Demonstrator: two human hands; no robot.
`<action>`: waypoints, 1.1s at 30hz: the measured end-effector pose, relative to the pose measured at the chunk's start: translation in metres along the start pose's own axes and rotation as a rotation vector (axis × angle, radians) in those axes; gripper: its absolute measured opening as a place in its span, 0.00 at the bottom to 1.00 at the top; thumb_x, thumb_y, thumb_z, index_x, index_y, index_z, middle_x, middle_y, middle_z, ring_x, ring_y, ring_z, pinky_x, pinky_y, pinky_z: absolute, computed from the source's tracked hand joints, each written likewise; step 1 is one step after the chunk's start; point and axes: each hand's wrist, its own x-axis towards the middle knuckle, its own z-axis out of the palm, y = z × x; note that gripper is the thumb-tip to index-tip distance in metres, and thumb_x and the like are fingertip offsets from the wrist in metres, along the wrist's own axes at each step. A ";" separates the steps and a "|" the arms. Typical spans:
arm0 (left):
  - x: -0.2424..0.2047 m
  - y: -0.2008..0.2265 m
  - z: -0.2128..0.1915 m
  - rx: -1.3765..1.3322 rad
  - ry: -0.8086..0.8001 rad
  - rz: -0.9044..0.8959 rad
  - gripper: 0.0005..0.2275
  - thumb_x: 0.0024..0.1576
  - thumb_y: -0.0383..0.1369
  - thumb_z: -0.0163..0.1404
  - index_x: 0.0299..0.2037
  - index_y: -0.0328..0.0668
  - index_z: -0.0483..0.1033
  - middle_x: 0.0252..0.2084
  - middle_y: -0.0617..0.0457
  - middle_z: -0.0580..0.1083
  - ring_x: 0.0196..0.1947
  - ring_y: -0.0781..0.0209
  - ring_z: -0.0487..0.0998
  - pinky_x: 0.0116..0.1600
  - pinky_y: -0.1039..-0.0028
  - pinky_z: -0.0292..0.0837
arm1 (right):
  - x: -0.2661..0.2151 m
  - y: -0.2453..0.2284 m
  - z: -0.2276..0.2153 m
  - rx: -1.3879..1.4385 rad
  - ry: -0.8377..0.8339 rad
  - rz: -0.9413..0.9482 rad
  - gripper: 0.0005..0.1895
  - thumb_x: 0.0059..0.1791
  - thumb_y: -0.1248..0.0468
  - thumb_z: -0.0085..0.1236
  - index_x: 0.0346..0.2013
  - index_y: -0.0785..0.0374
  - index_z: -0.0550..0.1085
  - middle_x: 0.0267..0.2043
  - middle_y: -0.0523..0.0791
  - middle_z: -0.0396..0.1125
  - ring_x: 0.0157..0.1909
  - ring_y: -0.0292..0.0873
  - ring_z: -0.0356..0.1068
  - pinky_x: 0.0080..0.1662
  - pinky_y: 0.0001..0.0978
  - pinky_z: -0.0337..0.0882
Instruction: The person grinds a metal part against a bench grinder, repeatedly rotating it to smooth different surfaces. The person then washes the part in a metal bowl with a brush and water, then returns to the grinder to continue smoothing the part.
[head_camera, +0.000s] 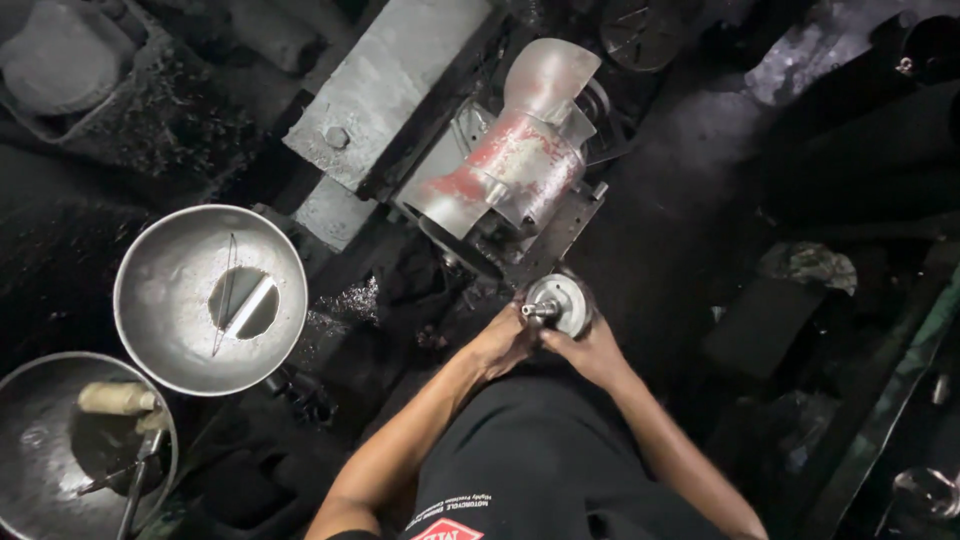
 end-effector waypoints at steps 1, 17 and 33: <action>-0.002 -0.001 -0.004 -0.054 0.046 0.012 0.25 0.61 0.45 0.54 0.63 0.39 0.66 0.53 0.51 0.75 0.50 0.56 0.75 0.54 0.65 0.76 | 0.007 0.011 0.002 0.068 -0.004 0.100 0.35 0.42 0.72 0.61 0.63 0.69 0.60 0.54 0.49 0.66 0.55 0.43 0.67 0.52 0.38 0.72; -0.020 0.005 -0.027 -0.319 0.264 0.249 0.33 0.62 0.63 0.33 0.60 0.42 0.71 0.56 0.48 0.75 0.55 0.55 0.76 0.62 0.62 0.69 | 0.070 0.007 0.068 -0.013 0.022 0.282 0.26 0.42 0.72 0.56 0.55 0.62 0.68 0.39 0.43 0.70 0.37 0.36 0.72 0.35 0.30 0.73; 0.004 -0.041 -0.045 -0.357 0.307 0.112 0.20 0.64 0.51 0.39 0.54 0.49 0.71 0.54 0.55 0.75 0.53 0.60 0.77 0.61 0.66 0.75 | 0.045 0.047 0.033 -0.080 0.093 0.398 0.13 0.47 0.73 0.57 0.46 0.75 0.75 0.36 0.48 0.73 0.34 0.41 0.76 0.33 0.34 0.76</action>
